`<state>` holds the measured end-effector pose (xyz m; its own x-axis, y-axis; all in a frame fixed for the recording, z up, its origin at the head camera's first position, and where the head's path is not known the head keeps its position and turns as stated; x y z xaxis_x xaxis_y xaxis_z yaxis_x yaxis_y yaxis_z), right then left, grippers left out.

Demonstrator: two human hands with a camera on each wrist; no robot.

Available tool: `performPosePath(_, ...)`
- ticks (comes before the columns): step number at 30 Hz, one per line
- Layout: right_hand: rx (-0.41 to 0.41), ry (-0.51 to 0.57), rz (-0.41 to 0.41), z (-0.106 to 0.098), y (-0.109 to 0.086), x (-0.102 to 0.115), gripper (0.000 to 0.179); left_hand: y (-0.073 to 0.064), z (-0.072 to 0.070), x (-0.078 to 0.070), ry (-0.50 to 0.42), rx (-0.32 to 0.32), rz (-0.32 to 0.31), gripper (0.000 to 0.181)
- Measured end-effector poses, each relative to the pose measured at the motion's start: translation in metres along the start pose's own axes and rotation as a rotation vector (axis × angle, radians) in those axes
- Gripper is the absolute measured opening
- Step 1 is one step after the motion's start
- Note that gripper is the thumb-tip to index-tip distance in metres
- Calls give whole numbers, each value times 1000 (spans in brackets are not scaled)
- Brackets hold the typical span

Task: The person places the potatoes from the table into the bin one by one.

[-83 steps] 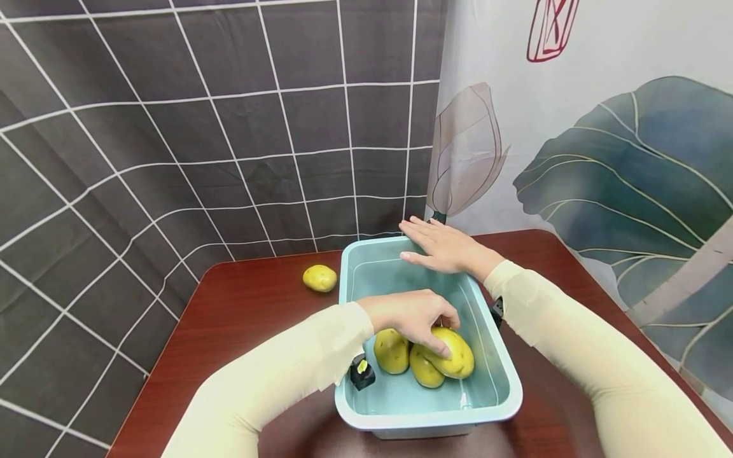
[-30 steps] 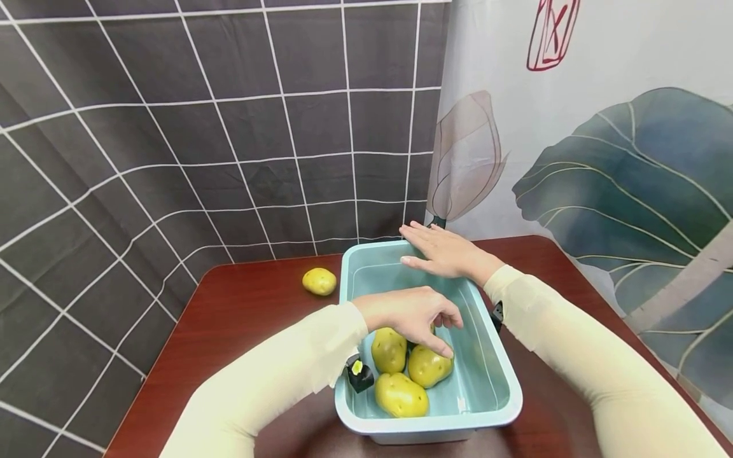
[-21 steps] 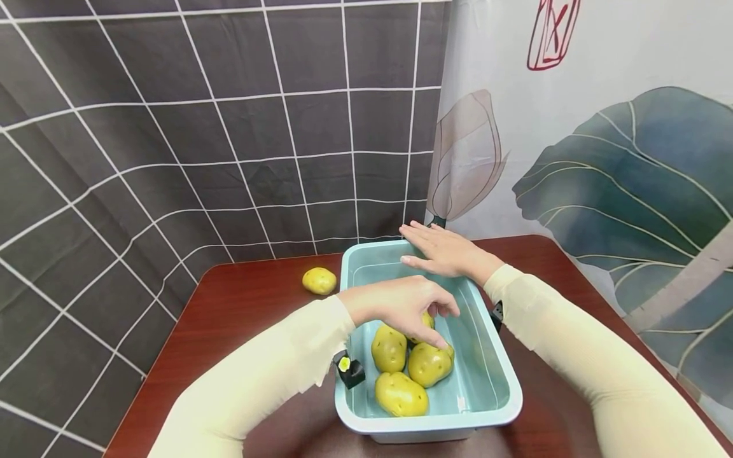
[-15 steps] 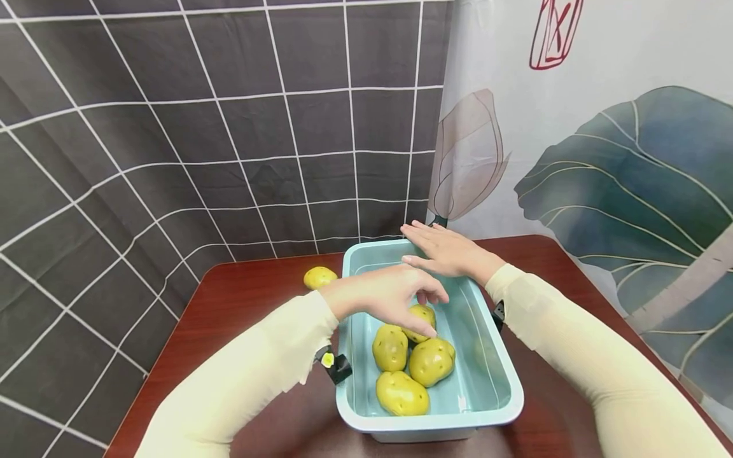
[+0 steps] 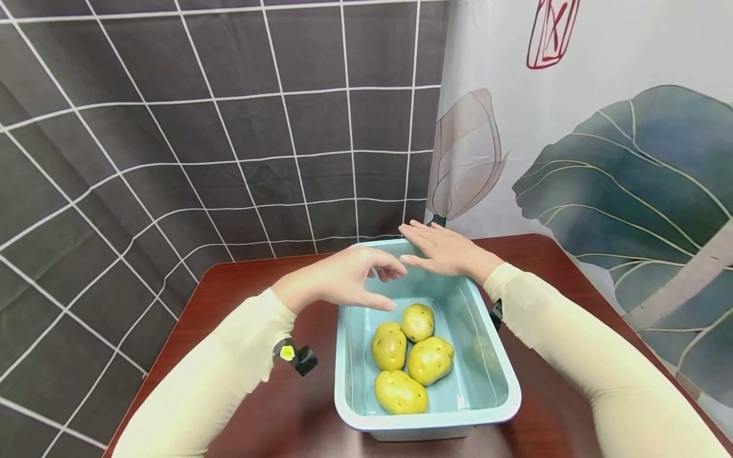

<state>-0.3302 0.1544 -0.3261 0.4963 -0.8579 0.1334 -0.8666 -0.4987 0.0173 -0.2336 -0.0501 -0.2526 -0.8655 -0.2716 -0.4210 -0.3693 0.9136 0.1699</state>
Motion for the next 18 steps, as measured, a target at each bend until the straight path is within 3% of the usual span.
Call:
performPosePath(7,3,-14,2,0,3,2,84,-27,-16,14,-3,-114,-50,48)
performPosePath(14,9,-15,-2,1,3,1,84,-55,-23,33,-69,-180,-208,49)
performPosePath(18,2,-16,-10,2,2,1,83,-74,-25,46,-50,-203,-270,49)
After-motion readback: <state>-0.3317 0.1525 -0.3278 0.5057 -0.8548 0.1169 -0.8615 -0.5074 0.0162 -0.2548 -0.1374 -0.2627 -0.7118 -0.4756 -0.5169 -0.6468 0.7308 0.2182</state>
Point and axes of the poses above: each hand's wrist, its own y-axis towards the middle knuckle, its own z-axis out of the palm, x = y × z, the point moved 3 cm from there along y, towards the middle knuckle, and after that the axes turned 11 degrees about z, right-handed, at the moved point
